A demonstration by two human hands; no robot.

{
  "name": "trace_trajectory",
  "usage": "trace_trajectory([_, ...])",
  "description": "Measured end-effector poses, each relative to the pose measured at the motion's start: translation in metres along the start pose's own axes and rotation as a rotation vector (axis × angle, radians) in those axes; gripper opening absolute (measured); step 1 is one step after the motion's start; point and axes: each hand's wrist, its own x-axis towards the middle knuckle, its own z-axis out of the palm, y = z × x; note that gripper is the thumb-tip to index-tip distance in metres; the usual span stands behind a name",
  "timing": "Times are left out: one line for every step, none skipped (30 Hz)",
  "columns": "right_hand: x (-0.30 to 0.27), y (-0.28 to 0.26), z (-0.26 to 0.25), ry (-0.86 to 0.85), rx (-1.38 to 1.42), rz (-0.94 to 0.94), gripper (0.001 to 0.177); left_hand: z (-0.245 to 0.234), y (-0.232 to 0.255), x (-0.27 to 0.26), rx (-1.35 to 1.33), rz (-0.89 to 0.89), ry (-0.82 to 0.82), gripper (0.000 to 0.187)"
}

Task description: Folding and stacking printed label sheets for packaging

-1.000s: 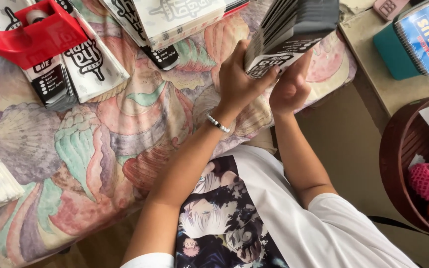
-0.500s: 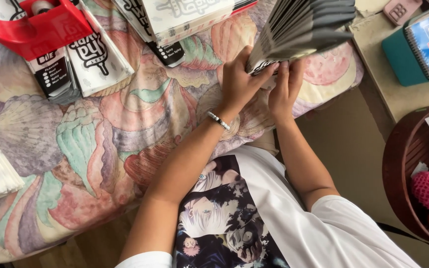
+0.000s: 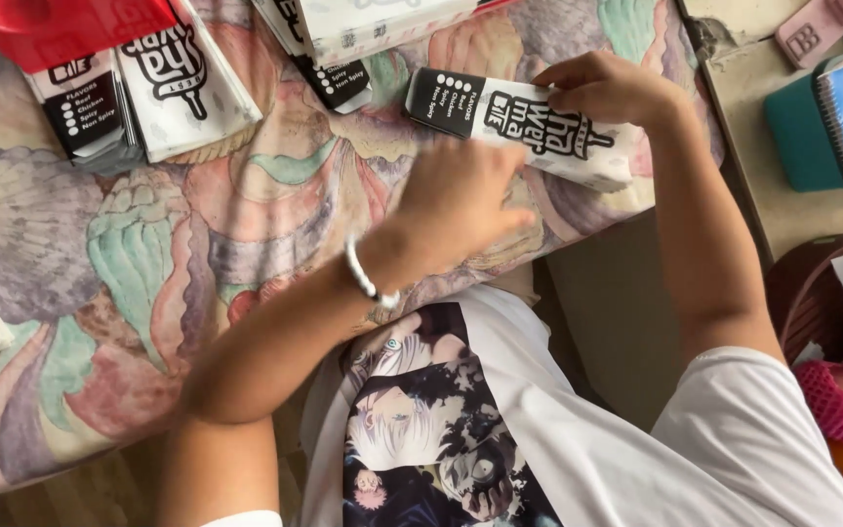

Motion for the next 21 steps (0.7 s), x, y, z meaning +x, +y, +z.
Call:
trace_trajectory([0.003,0.005,0.002,-0.002,-0.002,0.002,0.044,-0.004,-0.011,0.013,-0.003,-0.001,0.000,0.038])
trace_trajectory([0.005,0.011,0.003,0.005,-0.024,-0.047,0.040,-0.009,-0.020,0.026,0.111,0.059,0.063,0.054])
trace_trajectory([0.007,0.017,0.004,0.012,-0.046,-0.095,0.036,-0.014,-0.030,0.040,0.225,0.118,0.125,0.084])
trace_trajectory([0.001,0.009,0.004,0.016,-0.047,-0.091,0.036,-0.013,-0.038,0.049,0.224,0.124,0.127,0.084])
trace_trajectory([-0.004,0.002,0.004,0.017,-0.096,-0.071,0.039,-0.013,-0.047,0.058,0.322,0.066,-0.037,0.105])
trace_trajectory([-0.010,-0.006,0.004,0.020,-0.142,-0.051,0.043,-0.013,-0.055,0.068,0.423,0.007,-0.201,0.127])
trace_trajectory([-0.005,0.007,0.008,0.027,-0.140,-0.049,0.043,-0.011,-0.063,0.072,0.426,0.014,-0.199,0.127])
trace_trajectory([-0.002,0.020,0.013,0.146,-0.215,-0.211,0.040,-0.008,-0.071,0.076,0.413,0.046,-0.224,0.121])
trace_trajectory([0.002,0.035,0.017,0.265,-0.290,-0.375,0.037,-0.005,-0.078,0.081,0.399,0.078,-0.248,0.116])
trace_trajectory([-0.009,0.025,0.015,0.272,-0.293,-0.357,0.037,-0.005,-0.083,0.084,0.396,0.096,-0.248,0.116])
trace_trajectory([-0.020,0.016,0.014,0.265,-0.241,-0.344,0.059,-0.004,-0.089,0.088,0.413,0.108,-0.263,0.090])
trace_trajectory([-0.030,0.006,0.014,0.253,-0.187,-0.335,0.086,-0.003,-0.094,0.089,0.429,0.114,-0.280,0.065])
trace_trajectory([-0.042,0.002,0.016,0.256,-0.186,-0.321,0.086,0.001,-0.094,0.096,0.424,0.126,-0.283,0.065])
trace_trajectory([-0.047,-0.006,0.018,0.218,-0.280,-0.273,0.107,0.002,-0.098,0.099,0.446,0.147,-0.269,0.061])
trace_trajectory([-0.052,-0.015,0.020,0.181,-0.373,-0.225,0.128,0.002,-0.103,0.101,0.467,0.168,-0.255,0.056])
trace_trajectory([-0.049,-0.010,0.024,0.181,-0.369,-0.231,0.128,0.002,-0.104,0.102,0.472,0.163,-0.257,0.056])
trace_trajectory([-0.046,-0.005,0.029,0.234,-0.459,-0.265,0.129,0.002,-0.106,0.103,0.479,0.177,-0.261,0.056])
trace_trajectory([-0.045,0.003,0.033,0.287,-0.549,-0.289,0.132,0.004,-0.105,0.106,0.483,0.200,-0.265,0.056])
trace_trajectory([-0.045,0.002,0.032,0.289,-0.546,-0.285,0.132,-0.001,-0.100,0.101,0.484,0.203,-0.268,0.056])
trace_trajectory([-0.046,0.003,0.031,0.297,-0.509,-0.303,0.126,-0.005,-0.094,0.098,0.490,0.176,-0.297,0.055])
trace_trajectory([-0.047,0.004,0.029,0.305,-0.471,-0.320,0.120,-0.009,-0.088,0.094,0.496,0.150,-0.326,0.055])
